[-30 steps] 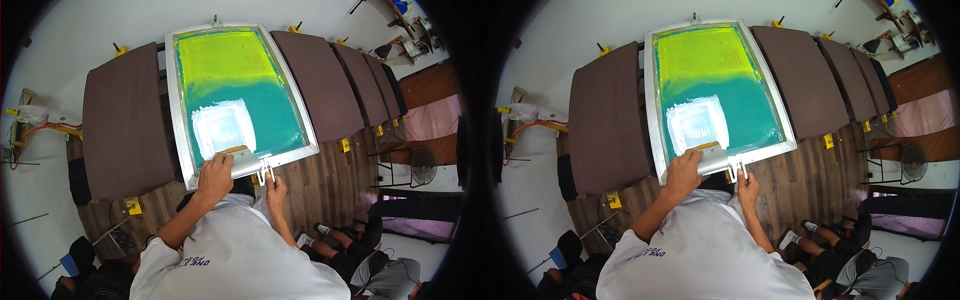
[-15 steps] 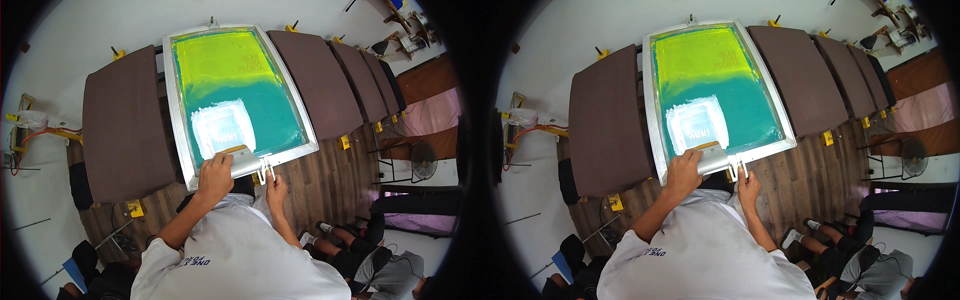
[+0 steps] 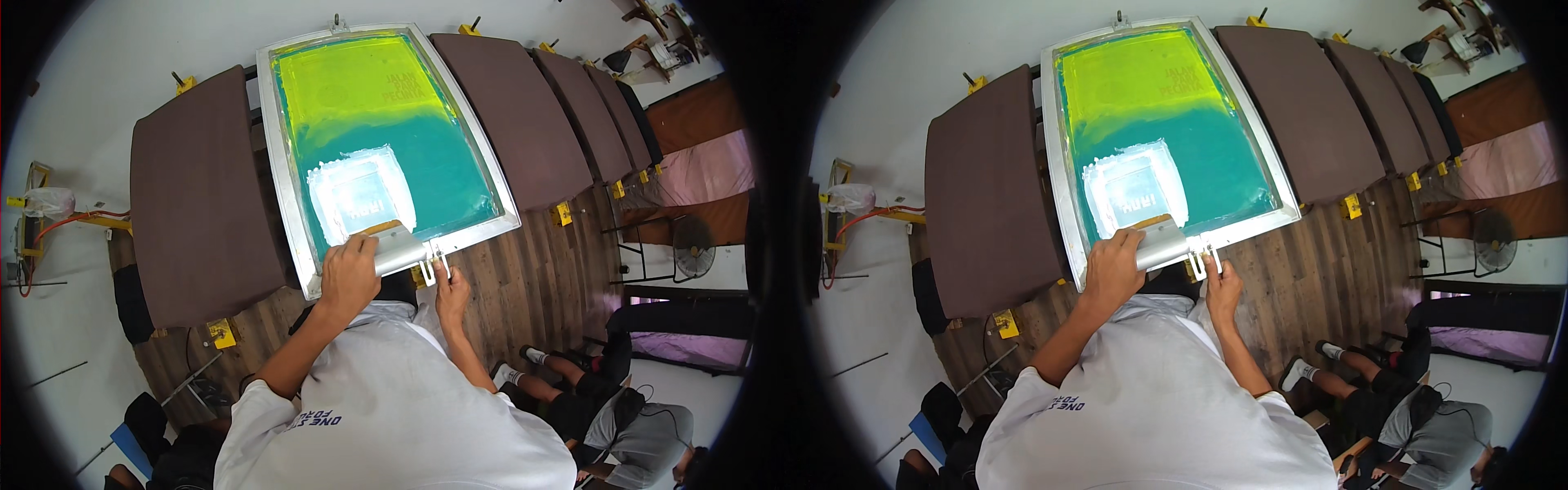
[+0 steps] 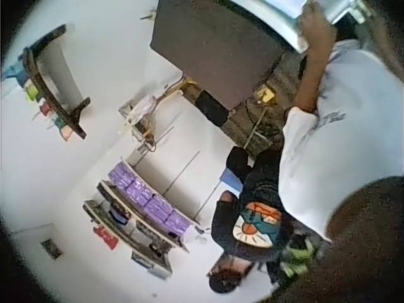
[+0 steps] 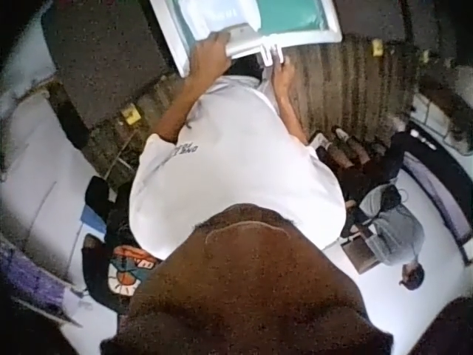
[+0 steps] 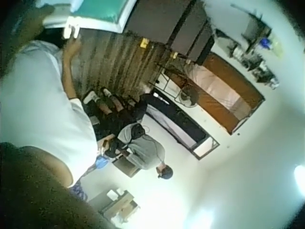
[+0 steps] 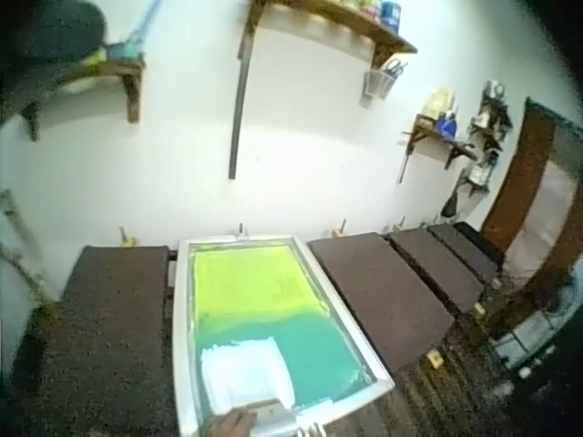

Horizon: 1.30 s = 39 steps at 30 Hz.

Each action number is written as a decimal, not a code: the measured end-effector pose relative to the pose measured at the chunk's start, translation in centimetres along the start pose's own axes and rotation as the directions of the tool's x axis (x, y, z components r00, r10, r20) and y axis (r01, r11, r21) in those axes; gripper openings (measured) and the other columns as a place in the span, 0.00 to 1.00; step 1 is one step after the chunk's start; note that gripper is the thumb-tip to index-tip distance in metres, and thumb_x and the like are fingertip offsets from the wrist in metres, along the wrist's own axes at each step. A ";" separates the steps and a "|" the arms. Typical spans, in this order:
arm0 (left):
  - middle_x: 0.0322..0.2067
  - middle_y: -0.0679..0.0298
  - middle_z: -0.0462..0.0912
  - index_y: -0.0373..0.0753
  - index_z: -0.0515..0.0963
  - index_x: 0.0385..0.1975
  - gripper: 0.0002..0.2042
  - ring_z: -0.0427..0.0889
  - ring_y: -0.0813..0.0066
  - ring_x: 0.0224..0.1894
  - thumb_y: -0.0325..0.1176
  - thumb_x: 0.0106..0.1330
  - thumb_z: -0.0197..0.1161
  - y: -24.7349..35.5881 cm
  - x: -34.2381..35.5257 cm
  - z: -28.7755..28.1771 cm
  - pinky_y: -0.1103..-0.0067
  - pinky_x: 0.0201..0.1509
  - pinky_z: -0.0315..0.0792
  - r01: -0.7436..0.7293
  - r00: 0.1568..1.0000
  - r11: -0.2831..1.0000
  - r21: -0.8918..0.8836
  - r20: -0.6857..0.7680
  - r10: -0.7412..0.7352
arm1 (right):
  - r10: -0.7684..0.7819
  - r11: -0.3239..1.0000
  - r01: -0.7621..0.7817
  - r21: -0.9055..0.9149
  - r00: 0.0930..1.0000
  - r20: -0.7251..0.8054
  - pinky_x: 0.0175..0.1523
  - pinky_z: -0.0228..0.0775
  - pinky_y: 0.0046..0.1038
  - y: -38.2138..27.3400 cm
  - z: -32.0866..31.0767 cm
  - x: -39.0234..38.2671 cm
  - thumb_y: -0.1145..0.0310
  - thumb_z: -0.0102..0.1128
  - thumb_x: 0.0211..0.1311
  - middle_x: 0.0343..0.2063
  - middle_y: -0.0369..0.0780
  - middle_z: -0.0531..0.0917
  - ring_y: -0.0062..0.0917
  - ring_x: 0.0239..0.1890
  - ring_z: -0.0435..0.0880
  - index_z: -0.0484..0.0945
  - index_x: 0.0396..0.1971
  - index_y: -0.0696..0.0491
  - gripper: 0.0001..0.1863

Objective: Apply white ink to a screen frame using a squeegee to prepare for printing.

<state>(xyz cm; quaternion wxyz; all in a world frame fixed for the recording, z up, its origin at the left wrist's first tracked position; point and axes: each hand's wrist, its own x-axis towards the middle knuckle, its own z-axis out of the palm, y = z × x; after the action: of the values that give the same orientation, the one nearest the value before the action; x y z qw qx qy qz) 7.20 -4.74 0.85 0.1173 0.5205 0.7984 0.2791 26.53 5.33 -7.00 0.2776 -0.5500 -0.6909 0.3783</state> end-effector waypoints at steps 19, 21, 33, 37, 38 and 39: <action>0.41 0.51 0.82 0.32 0.78 0.45 0.23 0.83 0.52 0.41 0.20 0.44 0.69 -0.5 0.0 0.3 0.63 0.48 0.75 -0.027 0.999 1.000 -0.008 -0.023 0.027 | 0.058 0.996 -0.058 0.063 0.998 0.008 0.23 0.51 0.32 0.4 0.3 0.4 0.53 0.64 0.67 0.14 0.35 0.57 0.17 0.22 0.56 0.59 0.15 0.58 0.31; 0.41 0.50 0.82 0.32 0.78 0.45 0.23 0.83 0.52 0.41 0.20 0.44 0.69 -0.5 -0.1 0.3 0.63 0.48 0.75 -0.027 0.999 1.000 -0.004 -0.022 0.027 | 0.113 0.989 -0.115 0.097 0.993 0.031 0.22 0.48 0.31 1.0 0.5 0.6 0.53 0.64 0.67 0.14 0.32 0.57 0.16 0.22 0.55 0.57 0.14 0.56 0.32; 0.44 0.51 0.82 0.32 0.78 0.47 0.23 0.83 0.54 0.46 0.22 0.46 0.70 -0.9 0.2 1.2 0.65 0.52 0.72 0.021 0.999 1.000 0.005 0.050 -0.021 | 0.109 0.984 -0.124 0.126 0.986 0.123 0.25 0.51 0.28 1.0 0.1 0.6 0.47 0.49 0.75 0.15 0.30 0.61 0.15 0.22 0.58 0.63 0.17 0.56 0.31; 0.47 0.52 0.81 0.32 0.78 0.48 0.23 0.81 0.56 0.50 0.21 0.47 0.69 -0.5 0.1 1.1 0.66 0.55 0.70 0.062 0.995 0.998 -0.024 0.076 -0.060 | 0.226 0.961 -0.255 0.108 0.948 0.224 0.26 0.56 0.27 2.4 -0.4 0.9 0.45 0.43 0.77 0.16 0.31 0.65 0.15 0.23 0.63 0.67 0.19 0.57 0.32; 0.47 0.52 0.81 0.32 0.78 0.48 0.23 0.81 0.56 0.50 0.21 0.47 0.69 -0.5 0.2 1.0 0.66 0.55 0.70 0.068 0.995 0.997 -0.025 0.069 -0.066 | 0.267 0.945 -0.308 0.113 0.921 0.284 0.26 0.60 0.34 3.5 -0.7 1.4 0.46 0.42 0.77 0.14 0.36 0.71 0.25 0.19 0.70 0.70 0.18 0.59 0.33; 0.47 0.52 0.81 0.33 0.78 0.47 0.23 0.81 0.56 0.50 0.20 0.47 0.69 -0.5 0.1 0.8 0.65 0.55 0.70 0.086 0.994 0.996 -0.030 0.077 -0.084 | 0.260 0.947 -0.302 0.108 0.919 0.296 0.26 0.60 0.34 3.3 -1.3 2.0 0.46 0.42 0.77 0.14 0.36 0.71 0.25 0.19 0.70 0.70 0.18 0.59 0.33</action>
<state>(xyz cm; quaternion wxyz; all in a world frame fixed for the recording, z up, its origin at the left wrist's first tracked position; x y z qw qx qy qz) 7.17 -4.49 -0.10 0.1680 0.4941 0.8100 0.2674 28.90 7.94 -9.05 0.1616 -0.5625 -0.6058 0.5390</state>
